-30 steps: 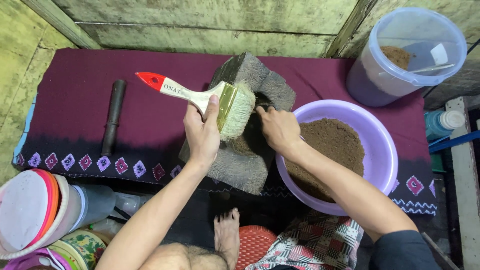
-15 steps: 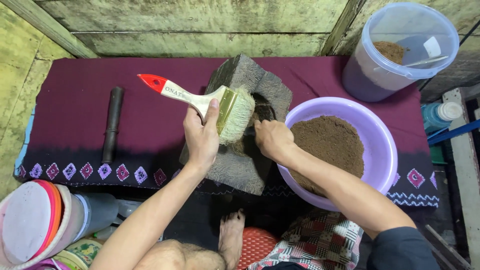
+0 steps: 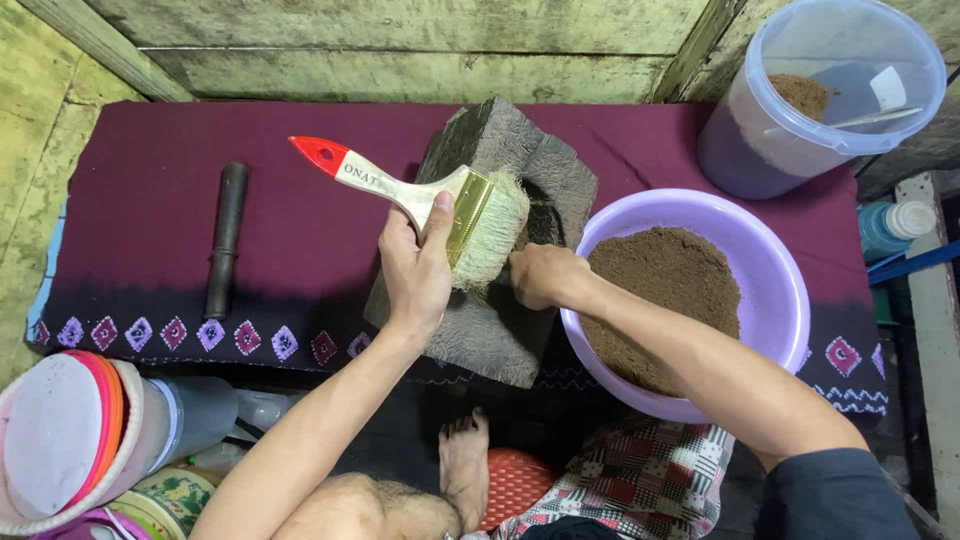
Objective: Moving ground powder from a stone mortar into a plastic bowl using a spoon and a brush
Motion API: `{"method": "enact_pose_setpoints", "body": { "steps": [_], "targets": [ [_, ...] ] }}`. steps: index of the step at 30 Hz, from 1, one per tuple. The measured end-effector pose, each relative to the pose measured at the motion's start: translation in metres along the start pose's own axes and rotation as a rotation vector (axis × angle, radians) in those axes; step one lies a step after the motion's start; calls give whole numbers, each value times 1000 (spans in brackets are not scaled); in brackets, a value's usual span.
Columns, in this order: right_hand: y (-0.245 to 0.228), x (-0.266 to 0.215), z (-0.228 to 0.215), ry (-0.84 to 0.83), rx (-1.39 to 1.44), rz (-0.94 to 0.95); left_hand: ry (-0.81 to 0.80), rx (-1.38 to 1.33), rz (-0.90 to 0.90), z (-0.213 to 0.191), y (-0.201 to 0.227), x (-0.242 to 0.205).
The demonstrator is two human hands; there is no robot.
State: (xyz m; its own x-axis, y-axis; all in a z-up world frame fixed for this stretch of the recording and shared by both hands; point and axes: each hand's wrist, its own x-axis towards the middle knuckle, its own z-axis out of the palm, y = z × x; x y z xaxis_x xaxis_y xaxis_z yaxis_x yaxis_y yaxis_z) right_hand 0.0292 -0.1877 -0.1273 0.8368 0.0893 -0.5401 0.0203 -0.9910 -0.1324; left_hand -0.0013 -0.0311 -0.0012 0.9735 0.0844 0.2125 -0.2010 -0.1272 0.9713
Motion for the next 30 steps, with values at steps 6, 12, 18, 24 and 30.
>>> {"method": "enact_pose_setpoints", "body": {
  "steps": [6,12,18,24,30],
  "targets": [
    [26,78,50,-54,120,-210,-39,24,-5,-1,10,1],
    [45,95,47,-433,528,-211,-127,192,-14,-4,14,0],
    [71,115,44,-656,547,-236,-293,262,-27,-11,11,6],
    [77,-7,-36,-293,835,-53,-598,573,101,-5,6,4],
    [136,-53,-51,-203,735,2,-887,1038,162,8,24,2]
  ]
}}
